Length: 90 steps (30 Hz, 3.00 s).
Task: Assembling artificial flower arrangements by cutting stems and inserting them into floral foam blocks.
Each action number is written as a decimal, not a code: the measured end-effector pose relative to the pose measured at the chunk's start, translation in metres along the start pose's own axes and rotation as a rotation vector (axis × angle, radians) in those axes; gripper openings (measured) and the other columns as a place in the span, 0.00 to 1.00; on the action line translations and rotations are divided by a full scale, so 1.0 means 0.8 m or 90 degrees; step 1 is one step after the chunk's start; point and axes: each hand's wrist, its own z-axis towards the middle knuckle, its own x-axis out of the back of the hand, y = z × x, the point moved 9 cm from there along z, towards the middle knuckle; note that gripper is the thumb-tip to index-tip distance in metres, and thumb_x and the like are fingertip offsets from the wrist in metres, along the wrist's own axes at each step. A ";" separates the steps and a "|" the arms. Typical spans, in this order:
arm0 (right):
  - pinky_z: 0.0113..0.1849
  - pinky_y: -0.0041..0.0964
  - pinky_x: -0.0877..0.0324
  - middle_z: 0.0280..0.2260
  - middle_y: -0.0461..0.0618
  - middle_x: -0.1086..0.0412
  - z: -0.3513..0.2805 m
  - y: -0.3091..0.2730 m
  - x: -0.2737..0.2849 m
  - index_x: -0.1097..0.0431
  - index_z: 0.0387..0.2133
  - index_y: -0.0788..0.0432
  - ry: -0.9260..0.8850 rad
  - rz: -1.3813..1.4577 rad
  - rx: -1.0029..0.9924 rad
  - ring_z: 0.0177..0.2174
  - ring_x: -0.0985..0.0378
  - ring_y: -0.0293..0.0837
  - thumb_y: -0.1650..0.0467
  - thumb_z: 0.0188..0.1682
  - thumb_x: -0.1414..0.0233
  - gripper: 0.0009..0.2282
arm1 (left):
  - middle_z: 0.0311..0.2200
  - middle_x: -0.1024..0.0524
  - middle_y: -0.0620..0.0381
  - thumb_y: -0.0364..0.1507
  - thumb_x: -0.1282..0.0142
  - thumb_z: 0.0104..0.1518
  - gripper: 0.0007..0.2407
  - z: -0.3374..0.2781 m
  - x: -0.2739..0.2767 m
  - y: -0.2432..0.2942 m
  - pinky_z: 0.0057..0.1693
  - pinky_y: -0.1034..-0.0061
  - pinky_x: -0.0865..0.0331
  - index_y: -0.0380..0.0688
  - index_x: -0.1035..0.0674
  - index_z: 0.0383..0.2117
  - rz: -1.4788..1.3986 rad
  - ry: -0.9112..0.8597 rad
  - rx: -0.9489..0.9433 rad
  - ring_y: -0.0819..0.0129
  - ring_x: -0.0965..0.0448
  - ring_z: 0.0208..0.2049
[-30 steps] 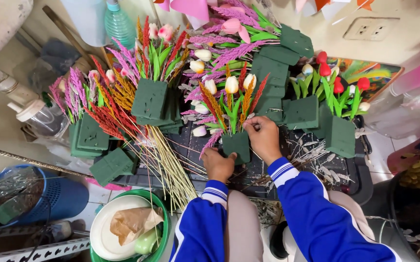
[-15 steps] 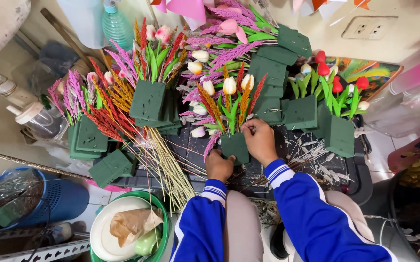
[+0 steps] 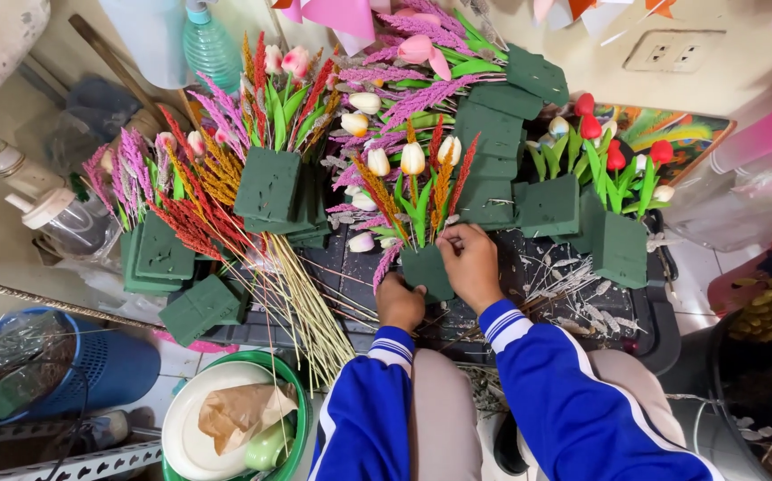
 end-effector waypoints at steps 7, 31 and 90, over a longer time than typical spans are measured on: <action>0.41 0.42 0.21 0.34 0.63 0.24 -0.018 -0.026 0.018 0.28 0.38 0.68 -0.011 0.135 -0.046 0.38 0.19 0.51 0.77 0.46 0.40 0.08 | 0.45 0.19 0.41 0.29 0.33 0.54 0.15 -0.026 0.032 0.025 0.61 0.58 0.28 0.42 0.19 0.48 -0.044 0.057 -0.029 0.46 0.22 0.55; 0.47 0.43 0.20 0.38 0.63 0.25 -0.067 -0.032 0.073 0.35 0.37 0.67 -0.027 0.268 -0.064 0.42 0.19 0.49 0.80 0.47 0.43 0.08 | 0.38 0.15 0.48 0.26 0.27 0.47 0.18 -0.096 0.063 0.051 0.53 0.61 0.22 0.47 0.19 0.44 -0.131 0.148 -0.089 0.52 0.16 0.46; 0.37 0.50 0.18 0.41 0.68 0.23 -0.142 0.096 0.175 0.28 0.44 0.63 -0.272 -0.338 -0.274 0.42 0.17 0.62 0.63 0.51 0.47 0.16 | 0.35 0.15 0.49 0.38 0.32 0.51 0.13 -0.157 0.061 0.109 0.50 0.52 0.24 0.49 0.18 0.38 0.169 0.017 -0.168 0.45 0.16 0.44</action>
